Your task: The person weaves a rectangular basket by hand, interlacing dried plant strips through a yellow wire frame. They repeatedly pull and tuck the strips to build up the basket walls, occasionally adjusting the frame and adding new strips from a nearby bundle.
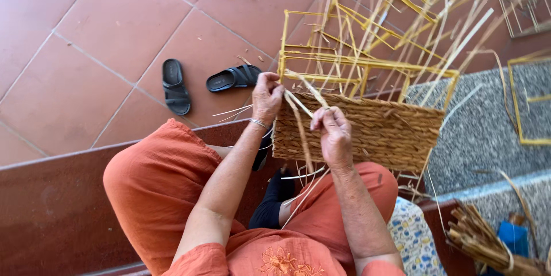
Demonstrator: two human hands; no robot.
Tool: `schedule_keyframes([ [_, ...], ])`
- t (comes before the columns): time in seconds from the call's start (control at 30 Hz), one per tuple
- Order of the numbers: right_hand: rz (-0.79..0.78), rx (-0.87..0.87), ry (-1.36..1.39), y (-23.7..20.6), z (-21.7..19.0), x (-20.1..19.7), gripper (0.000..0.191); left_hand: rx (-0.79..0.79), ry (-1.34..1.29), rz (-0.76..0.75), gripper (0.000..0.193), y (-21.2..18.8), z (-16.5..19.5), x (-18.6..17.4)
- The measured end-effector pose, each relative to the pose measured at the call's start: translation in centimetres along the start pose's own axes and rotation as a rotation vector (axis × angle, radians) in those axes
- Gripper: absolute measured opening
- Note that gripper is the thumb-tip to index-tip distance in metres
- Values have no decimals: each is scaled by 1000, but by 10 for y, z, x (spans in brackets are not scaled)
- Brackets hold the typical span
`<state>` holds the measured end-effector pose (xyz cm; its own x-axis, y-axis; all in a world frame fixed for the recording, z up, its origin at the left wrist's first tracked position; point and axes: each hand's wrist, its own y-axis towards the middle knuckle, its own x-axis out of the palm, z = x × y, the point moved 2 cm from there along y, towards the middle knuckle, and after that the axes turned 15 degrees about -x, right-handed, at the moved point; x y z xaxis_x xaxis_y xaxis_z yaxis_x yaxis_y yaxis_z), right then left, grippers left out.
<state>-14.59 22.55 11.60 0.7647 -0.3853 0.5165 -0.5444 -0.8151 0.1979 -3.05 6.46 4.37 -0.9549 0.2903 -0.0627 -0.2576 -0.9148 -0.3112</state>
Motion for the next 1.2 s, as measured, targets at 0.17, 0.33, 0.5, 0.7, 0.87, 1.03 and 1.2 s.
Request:
schedule_keyframes([
  [0.17, 129, -45, 131, -12, -20, -20, 16, 36, 71, -52, 29, 13, -13, -17],
  [0.33, 517, -91, 267, -18, -48, -101, 13, 70, 40, -135, 24, 21, -19, -31],
  [0.5, 730, -178, -103, -63, -76, -180, 17, 60, 91, -163, 26, 31, -17, -51],
  [0.7, 754, -179, -1198, -155, -144, -247, 8, -48, -16, -266, 26, 35, -8, -66],
  [0.87, 445, -148, -2101, -224, -213, -272, 10, -15, 6, -297, 26, 43, -2, -71],
  [1.03, 290, 15, -2233, -263, -232, -282, 23, -17, -28, -285, 26, 48, -5, -69],
  [1.2, 284, 52, -2227, -262, -228, -283, 18, -42, -25, -314, 26, 47, -4, -67],
])
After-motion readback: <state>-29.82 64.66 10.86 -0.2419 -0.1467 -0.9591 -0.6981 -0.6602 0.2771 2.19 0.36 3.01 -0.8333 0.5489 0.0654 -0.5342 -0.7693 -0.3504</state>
